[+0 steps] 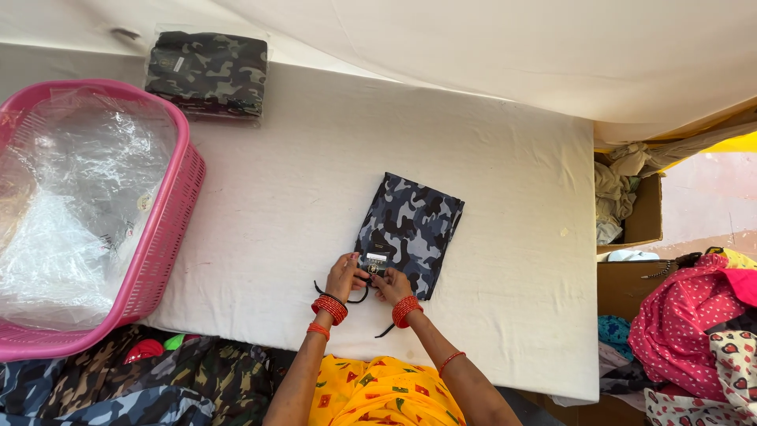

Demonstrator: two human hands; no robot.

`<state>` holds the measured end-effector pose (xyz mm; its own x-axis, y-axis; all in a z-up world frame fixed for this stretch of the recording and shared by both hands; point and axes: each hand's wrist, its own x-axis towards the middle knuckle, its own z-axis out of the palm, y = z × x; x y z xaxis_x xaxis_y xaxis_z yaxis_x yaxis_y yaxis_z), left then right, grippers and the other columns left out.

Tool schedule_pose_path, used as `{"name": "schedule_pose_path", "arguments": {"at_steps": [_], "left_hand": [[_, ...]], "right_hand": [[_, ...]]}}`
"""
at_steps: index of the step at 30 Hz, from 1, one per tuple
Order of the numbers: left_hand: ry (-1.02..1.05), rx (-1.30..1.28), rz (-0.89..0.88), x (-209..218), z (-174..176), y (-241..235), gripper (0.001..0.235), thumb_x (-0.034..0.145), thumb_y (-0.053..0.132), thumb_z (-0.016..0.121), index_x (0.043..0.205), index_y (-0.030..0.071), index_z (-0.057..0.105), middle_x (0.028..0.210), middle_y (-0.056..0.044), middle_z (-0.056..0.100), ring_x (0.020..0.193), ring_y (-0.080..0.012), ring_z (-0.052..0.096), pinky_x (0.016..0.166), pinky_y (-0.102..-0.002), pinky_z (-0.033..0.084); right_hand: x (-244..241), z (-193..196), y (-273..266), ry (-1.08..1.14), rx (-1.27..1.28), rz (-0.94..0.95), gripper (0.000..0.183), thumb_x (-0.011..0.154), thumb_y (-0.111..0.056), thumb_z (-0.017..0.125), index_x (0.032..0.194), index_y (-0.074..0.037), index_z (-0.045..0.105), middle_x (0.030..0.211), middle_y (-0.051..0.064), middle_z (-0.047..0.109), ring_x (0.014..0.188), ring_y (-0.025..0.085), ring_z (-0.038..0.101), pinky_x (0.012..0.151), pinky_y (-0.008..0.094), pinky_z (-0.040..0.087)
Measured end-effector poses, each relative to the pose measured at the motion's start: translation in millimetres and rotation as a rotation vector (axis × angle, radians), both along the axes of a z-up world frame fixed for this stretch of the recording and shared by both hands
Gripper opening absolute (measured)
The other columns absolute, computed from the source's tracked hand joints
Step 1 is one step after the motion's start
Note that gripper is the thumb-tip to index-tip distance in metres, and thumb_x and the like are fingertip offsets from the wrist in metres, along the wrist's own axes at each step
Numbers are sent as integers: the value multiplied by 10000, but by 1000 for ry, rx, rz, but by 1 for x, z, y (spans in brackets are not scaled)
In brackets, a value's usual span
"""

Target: The person folds a pair of camouflage-patterned pants on a white table, smoothing the fabric and aligning the legs. They then place the folded pants into a clear plastic bag and set it aside. The process is repeated with a second pair of camouflage pants.

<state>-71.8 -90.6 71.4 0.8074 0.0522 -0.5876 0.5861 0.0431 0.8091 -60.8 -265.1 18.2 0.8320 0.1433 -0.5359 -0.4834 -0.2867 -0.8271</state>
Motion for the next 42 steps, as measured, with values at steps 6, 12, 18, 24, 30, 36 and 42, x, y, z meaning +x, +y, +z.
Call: {"name": "schedule_pose_path", "arguments": {"at_steps": [6, 12, 18, 24, 30, 36, 42], "left_hand": [[-318, 697, 33, 8, -102, 4, 429, 947, 287, 699, 1298, 61, 602, 1112, -161, 712, 949, -277, 698, 798, -374, 572], [-104, 475, -69, 24, -112, -1, 702, 833, 330, 820, 1380, 39, 491, 1168, -179, 675, 1013, -286, 688, 857, -392, 570], [57, 364, -102, 23, -94, 2, 676, 800, 342, 808, 1350, 61, 535, 1061, -154, 745, 909, -256, 742, 810, -388, 602], [82, 508, -218, 32, -85, -4, 675, 819, 387, 815, 1305, 5, 546, 1104, -185, 702, 938, -276, 719, 839, -386, 581], [113, 454, -150, 40, -72, -4, 668, 723, 371, 864, 1197, -12, 591, 1064, -185, 722, 933, -280, 730, 823, -374, 587], [101, 322, -99, 23, -71, -9, 589, 724, 299, 843, 1142, -9, 564, 1028, -190, 732, 926, -293, 721, 820, -372, 569], [64, 296, 123, -51, -100, -61, 565, 770, 277, 815, 1171, -19, 549, 1095, -206, 729, 988, -331, 711, 890, -382, 539]], "right_hand": [[12, 5, 6, 276, 117, -161, 386, 911, -168, 763, 1203, -16, 561, 902, 139, 778, 622, 175, 733, 539, 300, 613], [7, 84, 14, 122, -131, -103, 549, 914, -239, 744, 1304, -53, 406, 832, 183, 753, 586, 225, 724, 518, 347, 608], [-14, 62, -11, -337, -601, -15, 514, 990, -402, 666, 1375, -117, 480, 869, 98, 740, 755, 254, 701, 697, 387, 557], [-26, -3, -65, -370, -742, -522, 762, 822, -404, 808, 1414, -83, 450, 1299, 165, 552, 1110, 310, 599, 926, 413, 491], [-5, -7, -75, 39, -377, -509, 828, 812, -351, 837, 1436, -14, 409, 1333, 216, 512, 1131, 321, 607, 965, 402, 527], [11, -75, -96, -106, -393, -365, 540, 816, -265, 845, 1196, 30, 600, 1072, 224, 681, 900, 332, 703, 790, 409, 584], [7, 12, -91, -400, -508, -10, 345, 978, -214, 666, 1246, -101, 479, 955, 190, 736, 820, 371, 724, 708, 459, 564]]}}
